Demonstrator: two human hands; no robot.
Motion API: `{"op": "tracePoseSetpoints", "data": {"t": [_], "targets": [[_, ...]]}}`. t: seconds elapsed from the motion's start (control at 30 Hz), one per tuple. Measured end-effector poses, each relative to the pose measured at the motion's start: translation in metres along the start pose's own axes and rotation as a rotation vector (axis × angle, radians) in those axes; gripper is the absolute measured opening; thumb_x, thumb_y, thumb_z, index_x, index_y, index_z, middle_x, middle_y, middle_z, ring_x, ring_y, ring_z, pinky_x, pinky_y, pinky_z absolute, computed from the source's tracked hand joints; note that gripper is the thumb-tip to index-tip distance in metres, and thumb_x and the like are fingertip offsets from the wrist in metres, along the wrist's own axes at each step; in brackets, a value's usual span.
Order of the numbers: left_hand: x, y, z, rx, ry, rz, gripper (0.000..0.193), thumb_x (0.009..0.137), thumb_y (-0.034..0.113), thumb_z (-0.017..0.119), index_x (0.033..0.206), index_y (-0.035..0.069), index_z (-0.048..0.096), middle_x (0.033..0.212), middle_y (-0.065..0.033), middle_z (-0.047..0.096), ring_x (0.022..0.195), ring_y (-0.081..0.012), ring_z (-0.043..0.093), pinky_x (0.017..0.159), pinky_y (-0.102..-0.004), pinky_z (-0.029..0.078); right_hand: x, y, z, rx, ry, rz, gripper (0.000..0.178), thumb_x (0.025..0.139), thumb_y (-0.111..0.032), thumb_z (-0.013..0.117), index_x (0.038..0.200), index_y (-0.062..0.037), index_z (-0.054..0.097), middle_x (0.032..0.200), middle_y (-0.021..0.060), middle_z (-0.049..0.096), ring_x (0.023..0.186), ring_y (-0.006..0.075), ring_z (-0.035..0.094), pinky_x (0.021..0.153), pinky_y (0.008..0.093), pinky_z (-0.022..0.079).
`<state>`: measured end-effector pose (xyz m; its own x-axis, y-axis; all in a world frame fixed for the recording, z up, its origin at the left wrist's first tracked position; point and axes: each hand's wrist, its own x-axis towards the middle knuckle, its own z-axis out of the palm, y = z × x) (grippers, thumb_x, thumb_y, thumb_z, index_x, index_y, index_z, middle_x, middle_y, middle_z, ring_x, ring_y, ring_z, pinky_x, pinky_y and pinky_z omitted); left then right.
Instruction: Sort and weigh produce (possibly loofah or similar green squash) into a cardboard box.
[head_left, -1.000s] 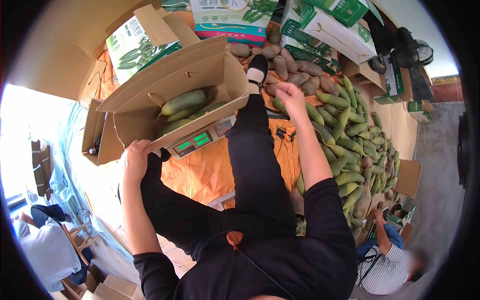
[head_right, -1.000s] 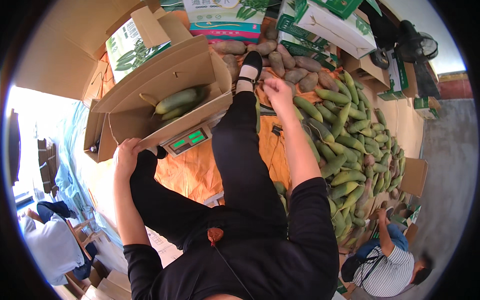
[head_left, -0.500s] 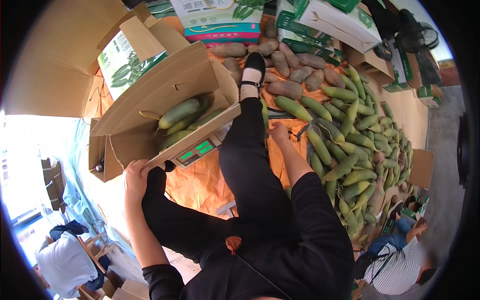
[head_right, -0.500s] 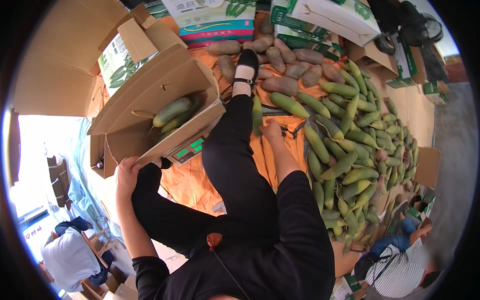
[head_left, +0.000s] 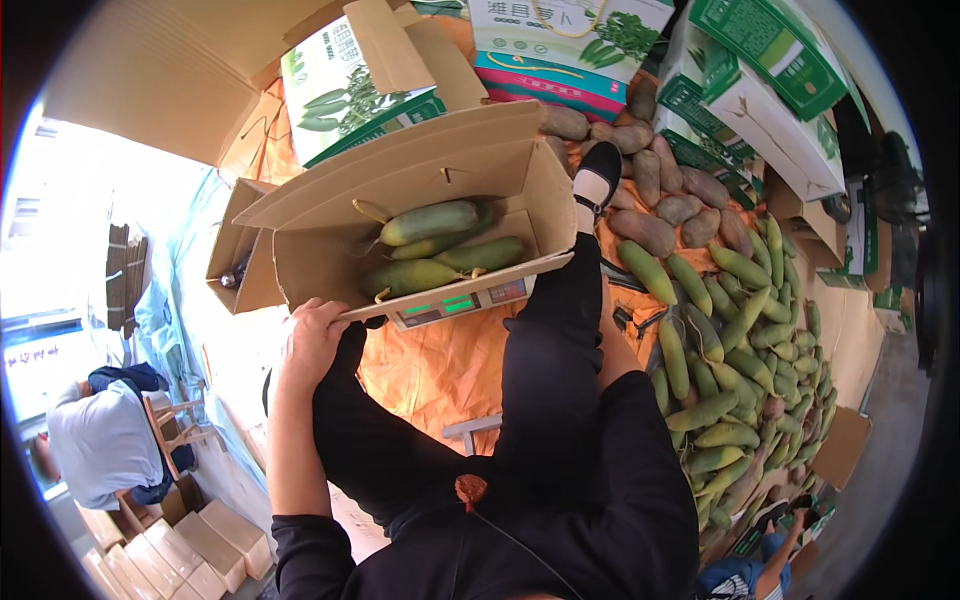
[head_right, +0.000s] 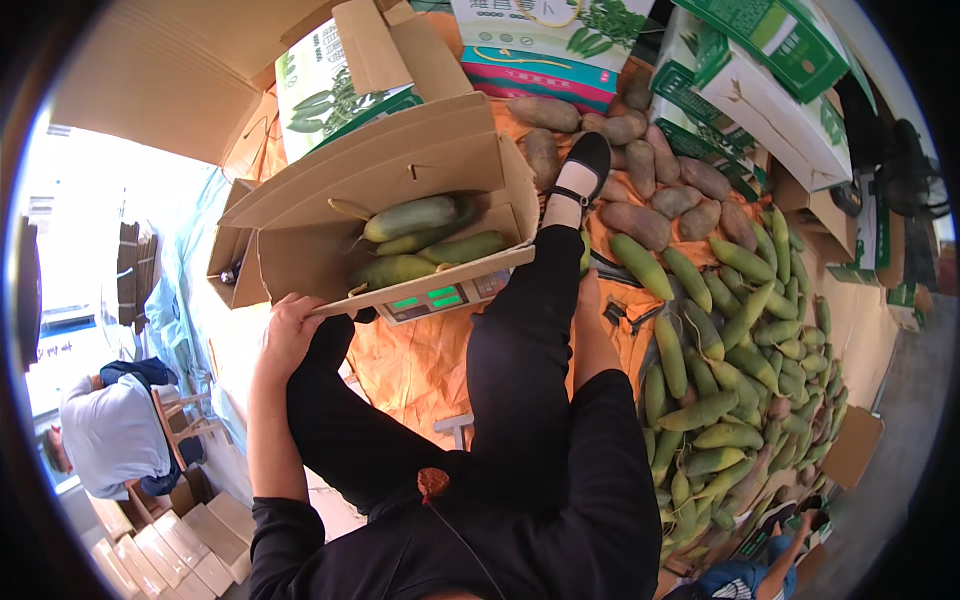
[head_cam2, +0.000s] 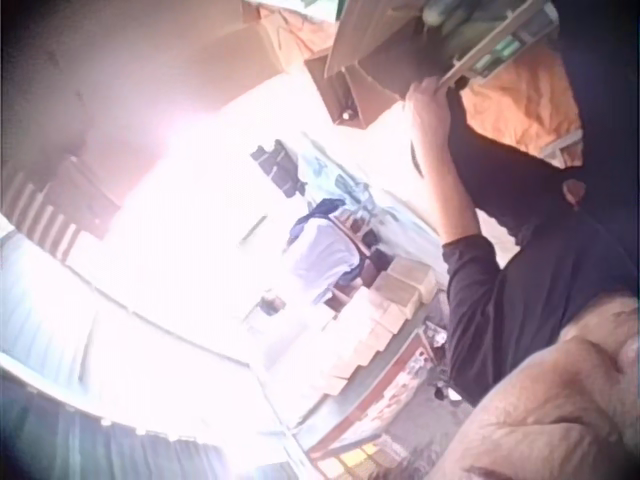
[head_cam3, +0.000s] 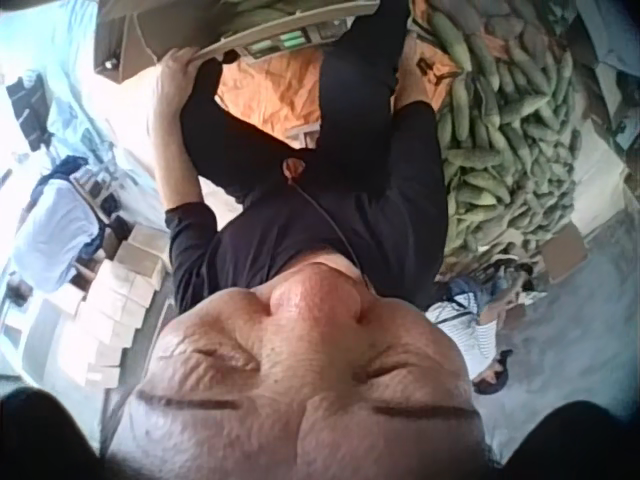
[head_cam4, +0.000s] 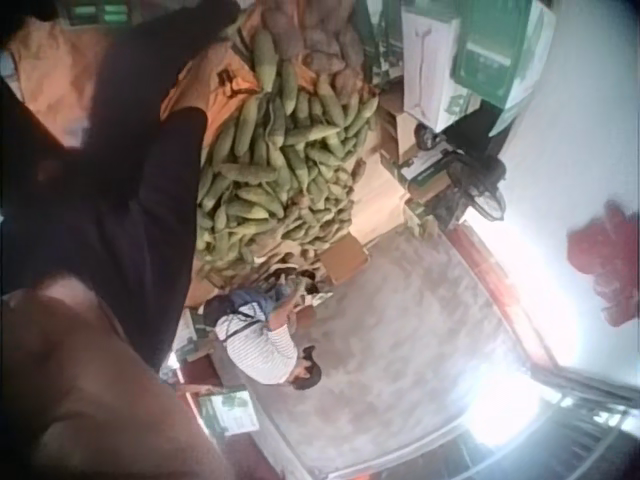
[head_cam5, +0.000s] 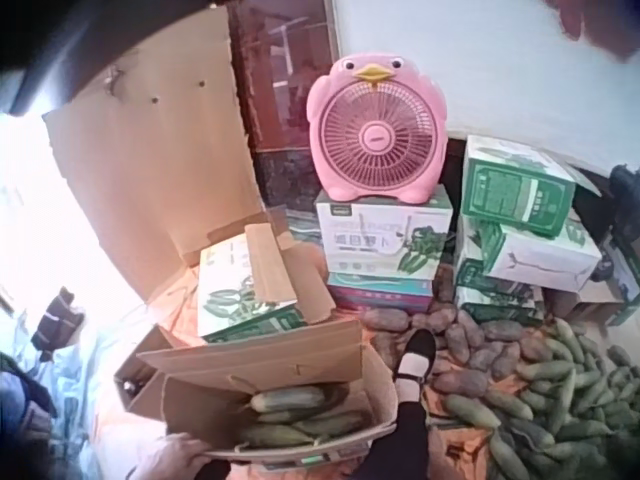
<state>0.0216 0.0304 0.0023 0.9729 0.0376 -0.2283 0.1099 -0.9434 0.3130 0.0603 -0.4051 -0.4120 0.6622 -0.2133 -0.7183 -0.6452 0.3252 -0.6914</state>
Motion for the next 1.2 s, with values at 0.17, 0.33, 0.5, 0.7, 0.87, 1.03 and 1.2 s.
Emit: {"op": "tracePoseSetpoints", "data": {"t": [0.17,0.33,0.5,0.7,0.87,1.03,1.2], "targets": [[-0.003,-0.002,-0.004,-0.005,0.005,-0.019,0.016,0.079,0.013,0.064,0.092,0.008,0.07,0.083,-0.0115,0.062,0.086,-0.0308,0.06,0.078,-0.0413,0.047,0.025,0.011,-0.041,0.028,-0.111,0.129,0.041,0.097,-0.029,0.027,0.118,-0.0045,0.053,0.095,0.012,0.06,0.085,0.0225,0.06,0.07,0.0363,0.049],[-0.017,-0.009,-0.011,0.035,0.003,-0.055,0.012,0.079,0.014,0.063,0.089,0.008,0.069,0.081,-0.011,0.061,0.085,-0.0303,0.06,0.076,-0.0414,0.048,-0.07,-0.037,0.005,-0.387,-0.031,0.133,0.029,0.09,-0.009,0.049,0.119,-0.0051,0.049,0.093,0.0062,0.059,0.08,0.017,0.058,0.065,0.0335,0.047],[-0.008,-0.013,0.001,-0.02,0.031,0.035,0.014,0.079,0.009,0.062,0.091,0.006,0.067,0.081,-0.0142,0.06,0.083,-0.0338,0.059,0.075,-0.0414,0.047,-0.14,-0.125,-0.01,-0.296,0.013,-0.166,0.048,0.079,-0.002,0.066,0.123,-0.0015,0.046,0.108,0.0094,0.059,0.101,0.0199,0.058,0.088,0.0309,0.045],[-0.008,-0.014,0.004,0.011,0.038,0.041,0.014,0.08,0.013,0.061,0.091,0.009,0.069,0.083,-0.0118,0.061,0.085,-0.0316,0.061,0.077,-0.0423,0.048,-0.226,-0.254,0.047,-0.384,-0.172,-0.752,0.065,0.073,0.006,0.067,0.132,0.0002,0.039,0.122,0.0101,0.053,0.11,0.0194,0.053,0.095,0.0311,0.041],[-0.018,-0.022,0.002,0.013,0.064,0.02,0.016,0.079,0.015,0.063,0.093,0.009,0.069,0.084,-0.0138,0.062,0.086,-0.0334,0.061,0.077,-0.0411,0.048,-0.308,-0.309,0.126,-0.459,-0.417,-0.96,0.066,0.073,0.007,0.067,0.133,-0.0001,0.039,0.123,0.0096,0.052,0.111,0.018,0.053,0.096,0.0319,0.043],[-0.012,-0.01,-0.004,0.031,-0.011,0.024,0.018,0.08,0.017,0.062,0.096,0.01,0.068,0.088,-0.0133,0.063,0.089,-0.0336,0.061,0.079,-0.0411,0.048,-0.317,-0.311,0.171,-0.805,-0.45,-1.179,0.064,0.067,-0.006,0.073,0.126,-0.0045,0.048,0.121,0.0126,0.056,0.115,0.0284,0.052,0.099,0.0365,0.04],[-0.012,-0.011,-0.005,0.048,0.002,0.006,0.019,0.081,0.021,0.059,0.096,0.013,0.069,0.093,-0.0124,0.063,0.092,-0.0333,0.061,0.08,-0.043,0.048,-0.305,-0.293,0.184,-1.059,-0.433,-1.279,0.054,0.069,-0.01,0.072,0.119,-0.0071,0.052,0.117,0.0133,0.058,0.112,0.0301,0.053,0.094,0.0391,0.042]]}}
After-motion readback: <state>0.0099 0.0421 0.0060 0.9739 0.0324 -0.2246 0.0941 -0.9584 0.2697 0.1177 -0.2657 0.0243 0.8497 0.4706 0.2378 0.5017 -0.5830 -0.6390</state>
